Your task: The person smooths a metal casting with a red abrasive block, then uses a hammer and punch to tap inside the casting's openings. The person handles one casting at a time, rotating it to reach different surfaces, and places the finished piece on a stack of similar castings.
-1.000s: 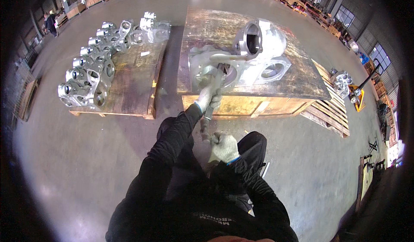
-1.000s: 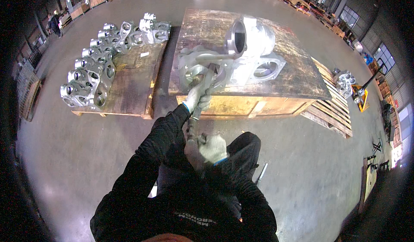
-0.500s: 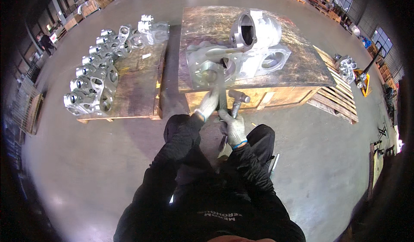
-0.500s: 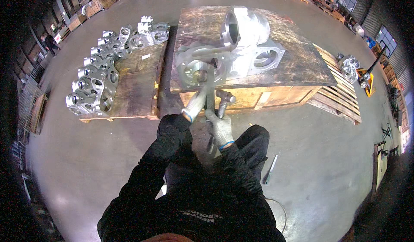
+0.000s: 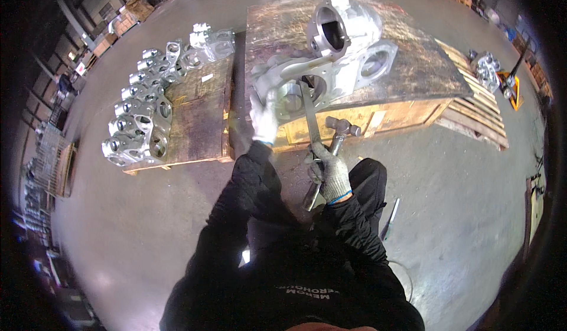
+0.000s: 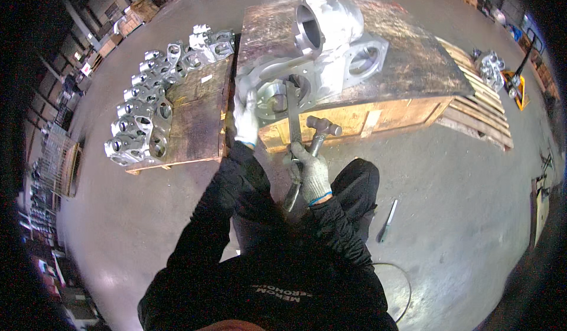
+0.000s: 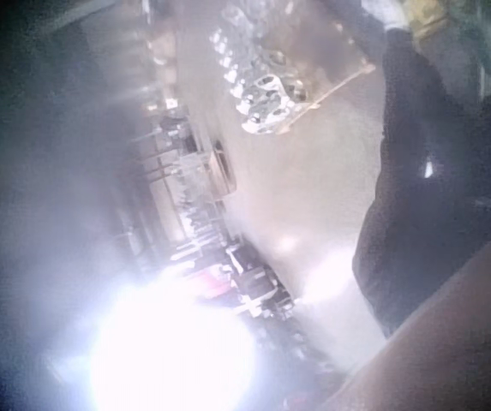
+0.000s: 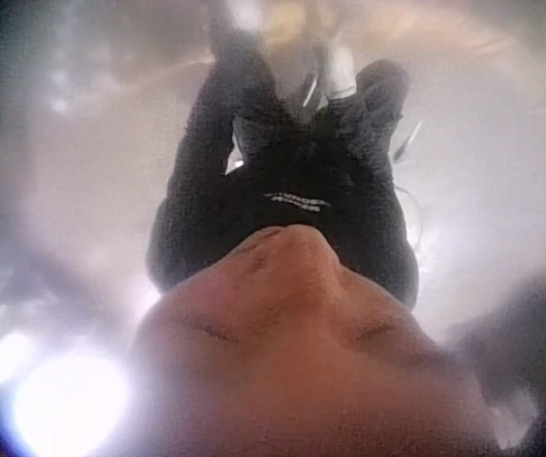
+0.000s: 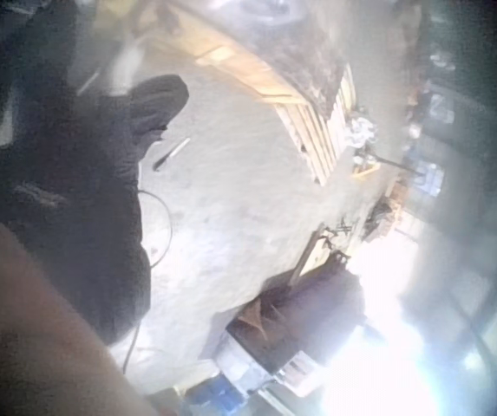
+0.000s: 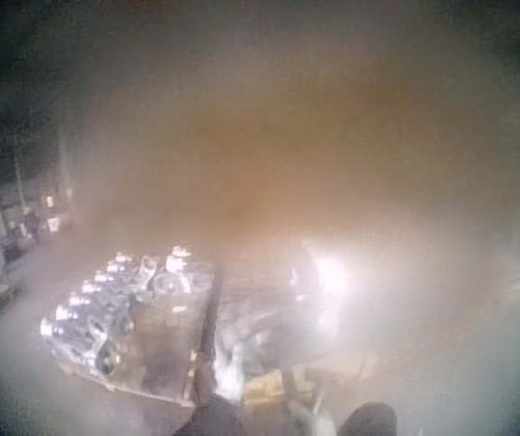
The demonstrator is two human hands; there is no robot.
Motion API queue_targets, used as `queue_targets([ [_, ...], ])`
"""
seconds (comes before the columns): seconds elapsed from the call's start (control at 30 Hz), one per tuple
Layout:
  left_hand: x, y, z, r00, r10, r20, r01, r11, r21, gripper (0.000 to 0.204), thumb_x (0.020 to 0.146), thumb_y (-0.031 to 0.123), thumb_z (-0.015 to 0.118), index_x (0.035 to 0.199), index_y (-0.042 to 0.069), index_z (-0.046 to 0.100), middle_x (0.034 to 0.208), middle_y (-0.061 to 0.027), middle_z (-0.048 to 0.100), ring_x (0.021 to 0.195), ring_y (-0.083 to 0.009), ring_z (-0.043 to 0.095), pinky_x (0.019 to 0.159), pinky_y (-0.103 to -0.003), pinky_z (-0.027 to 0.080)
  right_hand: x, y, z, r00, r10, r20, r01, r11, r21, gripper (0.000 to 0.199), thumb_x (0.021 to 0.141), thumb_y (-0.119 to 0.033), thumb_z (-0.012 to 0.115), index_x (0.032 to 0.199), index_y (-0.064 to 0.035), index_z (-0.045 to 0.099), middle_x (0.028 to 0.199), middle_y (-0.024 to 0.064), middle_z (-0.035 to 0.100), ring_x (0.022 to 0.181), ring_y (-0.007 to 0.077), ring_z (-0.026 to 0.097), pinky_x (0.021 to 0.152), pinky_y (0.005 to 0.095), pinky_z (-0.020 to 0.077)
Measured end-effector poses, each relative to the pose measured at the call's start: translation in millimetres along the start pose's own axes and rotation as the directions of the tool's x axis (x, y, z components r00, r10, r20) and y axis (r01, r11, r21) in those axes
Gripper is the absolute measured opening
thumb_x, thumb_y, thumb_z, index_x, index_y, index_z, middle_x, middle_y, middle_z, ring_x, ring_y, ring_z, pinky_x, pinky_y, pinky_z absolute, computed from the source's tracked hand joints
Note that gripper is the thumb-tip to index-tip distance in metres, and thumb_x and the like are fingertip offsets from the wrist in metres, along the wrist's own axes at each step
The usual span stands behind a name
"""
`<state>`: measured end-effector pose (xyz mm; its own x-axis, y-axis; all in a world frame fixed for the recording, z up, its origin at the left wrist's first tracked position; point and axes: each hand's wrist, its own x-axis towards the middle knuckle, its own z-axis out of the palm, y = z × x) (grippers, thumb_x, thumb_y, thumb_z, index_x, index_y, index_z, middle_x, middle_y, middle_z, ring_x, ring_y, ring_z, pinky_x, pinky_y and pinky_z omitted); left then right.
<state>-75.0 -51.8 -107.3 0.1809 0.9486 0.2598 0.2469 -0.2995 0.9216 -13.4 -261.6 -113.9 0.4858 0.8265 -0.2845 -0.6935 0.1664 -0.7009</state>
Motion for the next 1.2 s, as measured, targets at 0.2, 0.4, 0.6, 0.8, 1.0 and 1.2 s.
queue_targets([
  [0.2,-57,4,2,0.955,0.228,-0.189,-0.245,0.966,-0.075,0.066,0.097,0.029,0.071,0.142,-0.006,0.037,0.128,-0.0206,0.057,0.114,-0.0286,0.056,0.101,-0.040,0.045,-30,4,-2,0.998,0.040,-0.042,-0.040,0.999,-0.003,0.028,0.097,-0.029,0.069,0.087,-0.0035,0.068,0.062,0.0039,0.059,0.044,0.0113,0.043,0.042,0.0259,0.0308],
  [0.4,-115,6,16,0.966,0.049,0.255,0.090,0.858,-0.505,0.043,0.104,0.037,0.049,0.124,-0.002,0.053,0.110,-0.0143,0.059,0.097,-0.0236,0.060,0.086,-0.038,0.048,-43,0,11,0.999,0.032,0.018,-0.035,0.984,0.173,0.027,0.101,-0.027,0.063,0.090,-0.0024,0.061,0.067,0.0042,0.056,0.044,0.0106,0.039,0.043,0.0254,0.0318],
  [0.6,-96,19,44,0.569,-0.257,0.781,0.776,0.484,-0.405,0.047,0.108,0.049,0.038,0.109,0.006,0.055,0.079,-0.0053,0.059,0.057,-0.0151,0.057,0.050,-0.029,0.050,-46,4,0,0.999,0.032,-0.022,-0.028,0.986,0.162,0.027,0.102,-0.027,0.062,0.095,-0.0019,0.061,0.071,0.0053,0.060,0.042,0.0103,0.038,0.041,0.0246,0.0335],
  [0.8,-103,35,53,0.653,-0.290,0.700,0.746,0.405,-0.529,0.037,0.107,0.047,0.043,0.102,0.011,0.052,0.077,-0.0016,0.053,0.055,-0.0145,0.051,0.050,-0.030,0.046,-45,5,-4,1.000,0.007,0.000,-0.007,0.985,0.173,0.025,0.102,-0.028,0.062,0.097,-0.0033,0.060,0.073,0.0056,0.061,0.043,0.0097,0.040,0.041,0.0236,0.0335],
  [1.0,-103,33,53,0.648,-0.254,0.718,0.732,0.467,-0.496,0.038,0.107,0.049,0.044,0.101,0.012,0.053,0.077,-0.0020,0.054,0.053,-0.0157,0.052,0.047,-0.031,0.045,-50,2,-2,1.000,0.017,-0.015,-0.014,0.984,0.178,0.023,0.101,-0.027,0.064,0.098,-0.0048,0.060,0.075,0.0058,0.062,0.044,0.0091,0.041,0.042,0.0227,0.0348],
  [1.2,-107,34,54,0.651,-0.277,0.706,0.738,0.450,-0.504,0.038,0.106,0.049,0.046,0.101,0.012,0.052,0.077,-0.0007,0.054,0.053,-0.0134,0.050,0.048,-0.029,0.044,-48,2,-7,1.000,0.011,0.006,-0.012,0.981,0.193,0.022,0.102,-0.026,0.063,0.100,-0.0048,0.059,0.076,0.0060,0.062,0.044,0.0086,0.041,0.041,0.0224,0.0344],
])
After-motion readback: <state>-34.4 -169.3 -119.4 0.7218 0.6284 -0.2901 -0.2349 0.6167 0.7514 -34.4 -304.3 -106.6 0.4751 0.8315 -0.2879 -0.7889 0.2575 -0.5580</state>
